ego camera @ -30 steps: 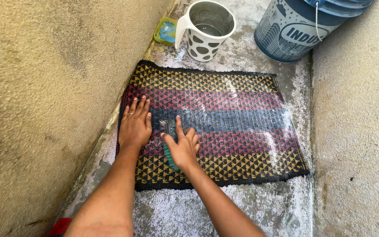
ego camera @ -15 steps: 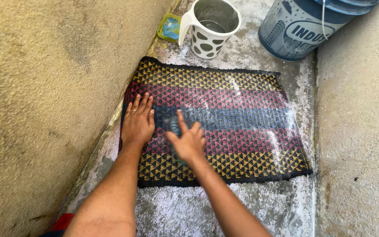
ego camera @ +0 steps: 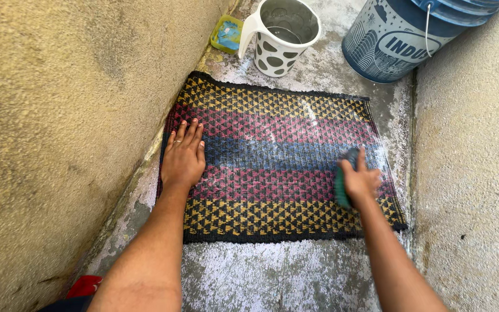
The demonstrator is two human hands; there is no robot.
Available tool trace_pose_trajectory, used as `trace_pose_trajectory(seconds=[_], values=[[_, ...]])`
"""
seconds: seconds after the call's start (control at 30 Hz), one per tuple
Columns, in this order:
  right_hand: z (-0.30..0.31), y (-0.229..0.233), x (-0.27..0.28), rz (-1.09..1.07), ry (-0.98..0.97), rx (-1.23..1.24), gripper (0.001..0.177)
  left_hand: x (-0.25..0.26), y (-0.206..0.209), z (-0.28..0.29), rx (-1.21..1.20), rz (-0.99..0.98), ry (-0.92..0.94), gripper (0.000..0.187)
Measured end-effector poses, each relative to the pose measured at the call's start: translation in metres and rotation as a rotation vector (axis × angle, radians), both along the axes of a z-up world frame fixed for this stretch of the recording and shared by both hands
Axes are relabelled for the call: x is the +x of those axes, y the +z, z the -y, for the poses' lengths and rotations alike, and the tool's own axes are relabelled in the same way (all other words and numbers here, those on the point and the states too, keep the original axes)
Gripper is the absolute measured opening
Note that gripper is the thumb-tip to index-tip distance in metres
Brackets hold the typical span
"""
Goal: The person cleans a patterned floor mat by hand using a brush, dipping the brush into a mug of water and scrubbing the soapy surface in repeated motions.
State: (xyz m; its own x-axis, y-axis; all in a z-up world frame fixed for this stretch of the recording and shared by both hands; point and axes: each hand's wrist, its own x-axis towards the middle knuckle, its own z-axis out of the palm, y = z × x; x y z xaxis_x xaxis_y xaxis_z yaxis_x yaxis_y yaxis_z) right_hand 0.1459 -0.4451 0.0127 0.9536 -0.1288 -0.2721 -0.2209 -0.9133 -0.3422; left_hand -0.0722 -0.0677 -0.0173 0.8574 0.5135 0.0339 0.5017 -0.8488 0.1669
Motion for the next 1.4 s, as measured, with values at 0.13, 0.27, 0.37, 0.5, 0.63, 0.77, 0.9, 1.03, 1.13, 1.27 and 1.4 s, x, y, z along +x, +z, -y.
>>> trace_pose_trajectory(seconds=[0.13, 0.27, 0.37, 0.5, 0.63, 0.77, 0.9, 1.03, 1.13, 1.27, 1.4], values=[[-0.140, 0.007, -0.052, -0.017, 0.196, 0.308, 0.082, 0.002, 0.000, -0.001, -0.014, 0.007, 0.002, 0.054], [-0.233, 0.024, -0.105, -0.148, 0.408, 0.305, 0.083, 0.004, 0.000, -0.004, 0.036, 0.007, -0.019, 0.055], [-0.254, 0.014, -0.109, -0.054, 0.544, 0.246, 0.083, 0.003, 0.000, -0.002, -0.020, 0.022, -0.019, 0.055], [-0.252, -0.005, -0.098, -0.015, 0.542, 0.279, 0.087, 0.001, -0.002, -0.002, -0.004, 0.146, -0.047, 0.053], [-0.261, -0.009, -0.096, -0.068, 0.494, 0.263, 0.090, -0.001, -0.006, -0.008, -0.011, 0.197, -0.098, 0.053], [-0.263, 0.000, -0.097, -0.068, 0.512, 0.246, 0.089, -0.001, -0.004, -0.006, -0.026, 0.198, -0.094, 0.053], [-0.261, 0.010, -0.098, -0.095, 0.493, 0.256, 0.091, 0.000, -0.002, -0.003, -0.029, 0.200, -0.075, 0.052], [-0.261, 0.015, -0.100, -0.101, 0.489, 0.249, 0.092, 0.000, 0.000, -0.002, -0.009, 0.191, -0.060, 0.053], [-0.261, 0.016, -0.102, -0.095, 0.490, 0.246, 0.091, -0.001, 0.002, -0.002, -0.002, 0.180, -0.050, 0.053], [-0.260, 0.017, -0.102, -0.093, 0.498, 0.232, 0.091, 0.001, 0.003, 0.000, 0.012, 0.130, -0.037, 0.052], [-0.259, 0.019, -0.102, -0.111, 0.492, 0.235, 0.090, 0.003, 0.006, 0.001, -0.002, 0.132, -0.022, 0.053]])
